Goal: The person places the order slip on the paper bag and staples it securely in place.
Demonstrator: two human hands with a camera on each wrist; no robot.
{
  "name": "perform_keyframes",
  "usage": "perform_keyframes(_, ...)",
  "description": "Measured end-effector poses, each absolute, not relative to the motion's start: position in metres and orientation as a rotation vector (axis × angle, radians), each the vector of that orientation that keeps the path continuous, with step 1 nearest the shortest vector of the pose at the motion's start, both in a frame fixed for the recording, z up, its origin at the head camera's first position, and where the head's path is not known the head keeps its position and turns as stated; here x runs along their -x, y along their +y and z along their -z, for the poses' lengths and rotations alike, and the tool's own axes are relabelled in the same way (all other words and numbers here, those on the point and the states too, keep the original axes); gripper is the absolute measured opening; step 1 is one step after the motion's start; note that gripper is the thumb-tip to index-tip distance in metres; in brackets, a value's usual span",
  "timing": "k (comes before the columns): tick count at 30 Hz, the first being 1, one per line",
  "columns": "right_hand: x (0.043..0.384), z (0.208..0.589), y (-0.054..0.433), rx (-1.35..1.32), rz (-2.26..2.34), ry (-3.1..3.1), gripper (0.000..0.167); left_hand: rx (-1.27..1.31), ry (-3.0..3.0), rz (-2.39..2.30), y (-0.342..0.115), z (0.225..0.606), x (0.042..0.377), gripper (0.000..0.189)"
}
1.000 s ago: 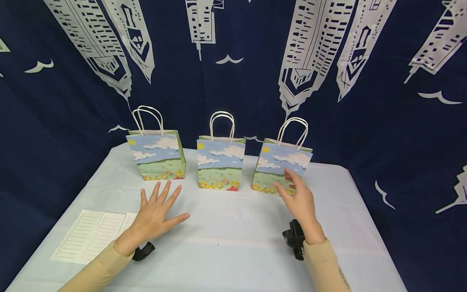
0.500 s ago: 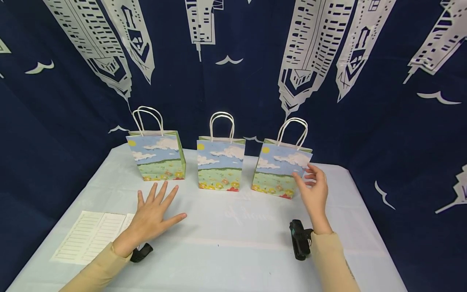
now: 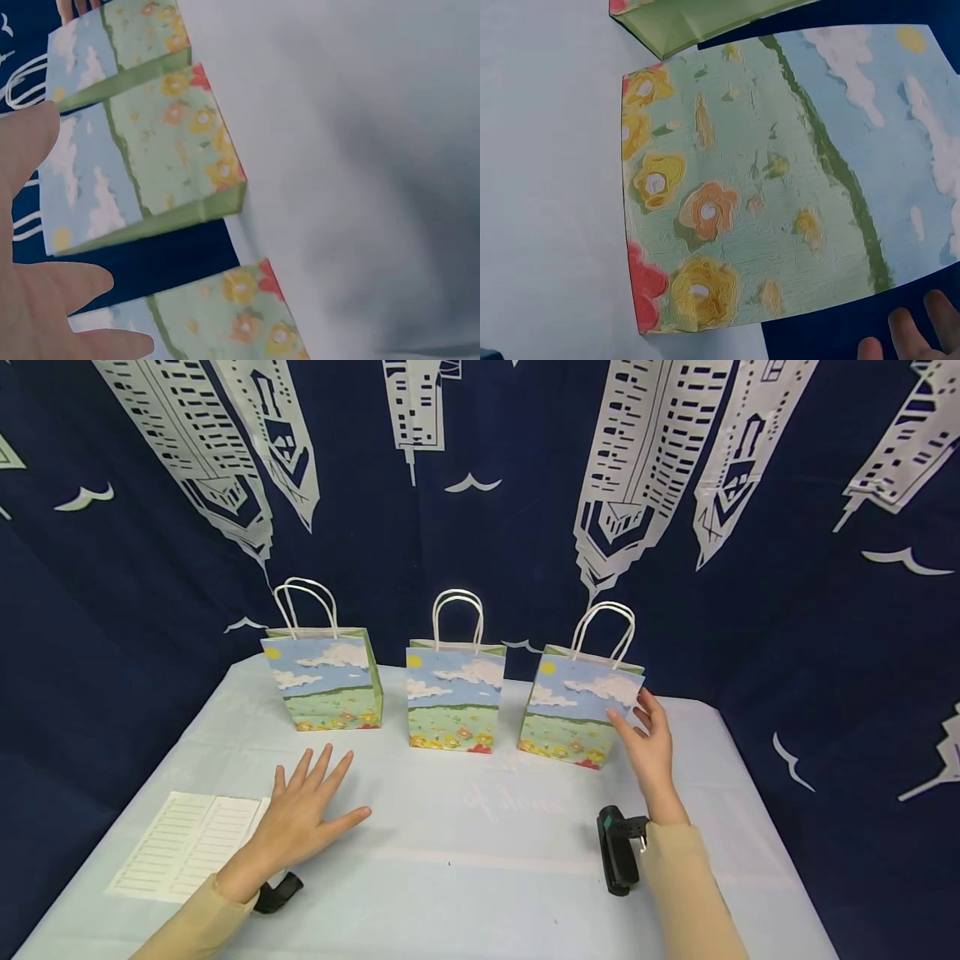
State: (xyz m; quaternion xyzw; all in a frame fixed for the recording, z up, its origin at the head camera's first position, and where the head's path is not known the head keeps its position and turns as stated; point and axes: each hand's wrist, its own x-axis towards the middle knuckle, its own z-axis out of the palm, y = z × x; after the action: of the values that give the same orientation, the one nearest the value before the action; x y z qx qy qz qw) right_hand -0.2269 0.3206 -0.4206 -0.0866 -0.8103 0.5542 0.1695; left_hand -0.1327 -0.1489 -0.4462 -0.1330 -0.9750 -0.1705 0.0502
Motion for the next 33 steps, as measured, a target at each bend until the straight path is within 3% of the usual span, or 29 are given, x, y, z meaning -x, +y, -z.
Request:
perform_keyframes(10,0.237,0.424,0.327,0.175,-1.709,-2.366,0.082,0.322,-2.962,0.564,-0.170,0.453,0.126,0.087)
perform_keyframes(33,0.241,0.434,0.328,0.214,-1.908,-2.201,0.060,0.143,-2.867,0.755,-0.219,0.475,0.114,0.088)
